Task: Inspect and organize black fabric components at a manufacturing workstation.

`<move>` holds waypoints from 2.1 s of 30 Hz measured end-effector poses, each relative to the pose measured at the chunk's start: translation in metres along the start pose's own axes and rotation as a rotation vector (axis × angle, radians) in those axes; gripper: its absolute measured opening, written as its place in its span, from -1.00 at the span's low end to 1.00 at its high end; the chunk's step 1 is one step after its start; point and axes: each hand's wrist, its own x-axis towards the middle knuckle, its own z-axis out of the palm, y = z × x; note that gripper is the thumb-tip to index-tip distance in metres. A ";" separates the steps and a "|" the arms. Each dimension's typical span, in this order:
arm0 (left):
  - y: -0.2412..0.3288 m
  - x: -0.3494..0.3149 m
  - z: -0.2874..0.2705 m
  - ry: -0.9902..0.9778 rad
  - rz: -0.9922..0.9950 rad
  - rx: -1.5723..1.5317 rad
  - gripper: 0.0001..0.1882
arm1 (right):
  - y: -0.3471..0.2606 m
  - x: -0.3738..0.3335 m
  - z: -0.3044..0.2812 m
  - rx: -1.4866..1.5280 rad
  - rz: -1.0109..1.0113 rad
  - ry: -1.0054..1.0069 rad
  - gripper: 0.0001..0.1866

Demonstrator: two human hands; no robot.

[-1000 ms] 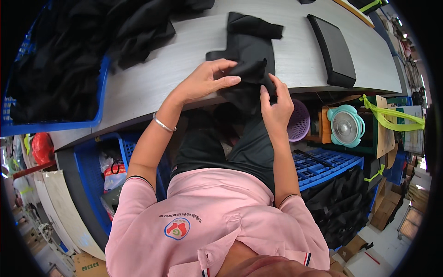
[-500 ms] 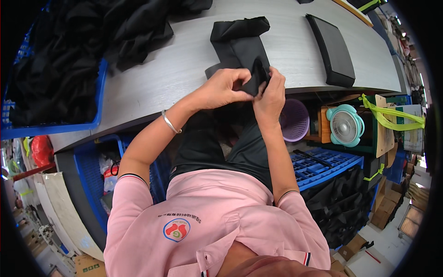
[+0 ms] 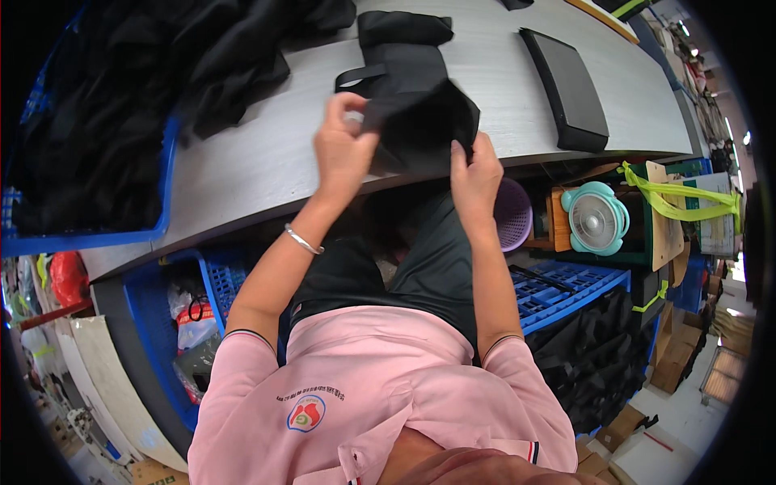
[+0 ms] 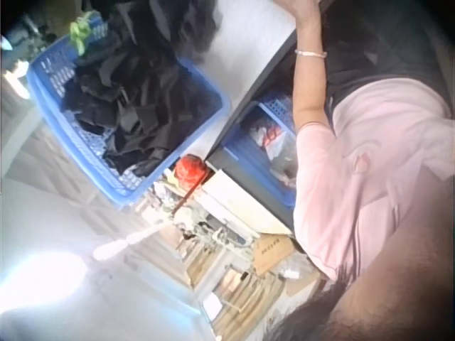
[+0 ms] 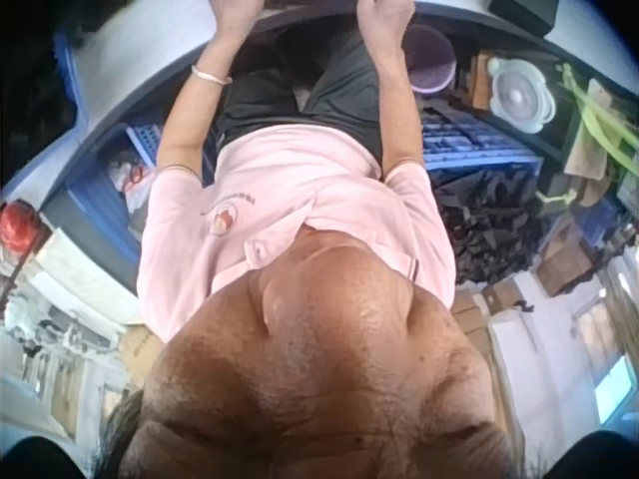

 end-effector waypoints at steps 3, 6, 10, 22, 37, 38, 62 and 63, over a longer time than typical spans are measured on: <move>-0.006 0.012 -0.014 -0.013 0.032 0.200 -0.56 | 0.020 0.020 -0.028 0.467 0.383 -0.155 -0.51; -0.008 0.014 -0.018 -0.113 -0.047 0.098 -0.53 | 0.051 0.048 -0.056 0.630 0.263 -0.432 -0.48; 0.002 0.001 -0.017 -0.106 -0.026 -0.035 -0.51 | 0.110 0.108 -0.072 -0.416 -0.265 0.199 -0.49; 0.031 -0.060 -0.027 -0.133 -0.072 -0.497 -0.60 | 0.147 0.106 -0.096 -0.867 -0.066 0.074 -0.70; 0.044 -0.103 0.038 -0.740 -0.419 -1.051 -0.03 | -0.027 -0.053 -0.102 -0.463 -0.330 0.293 -0.88; 0.041 -0.103 0.039 -0.713 -0.436 -1.051 -0.03 | -0.043 -0.075 -0.102 -0.415 -0.299 0.175 -0.88; 0.040 -0.122 -0.015 -0.375 -0.078 -0.578 -0.55 | -0.039 -0.153 -0.102 0.848 0.485 -0.308 -0.51; 0.032 -0.116 -0.022 -0.268 0.030 -0.282 -0.54 | -0.034 -0.151 -0.107 0.858 0.479 -0.308 -0.52</move>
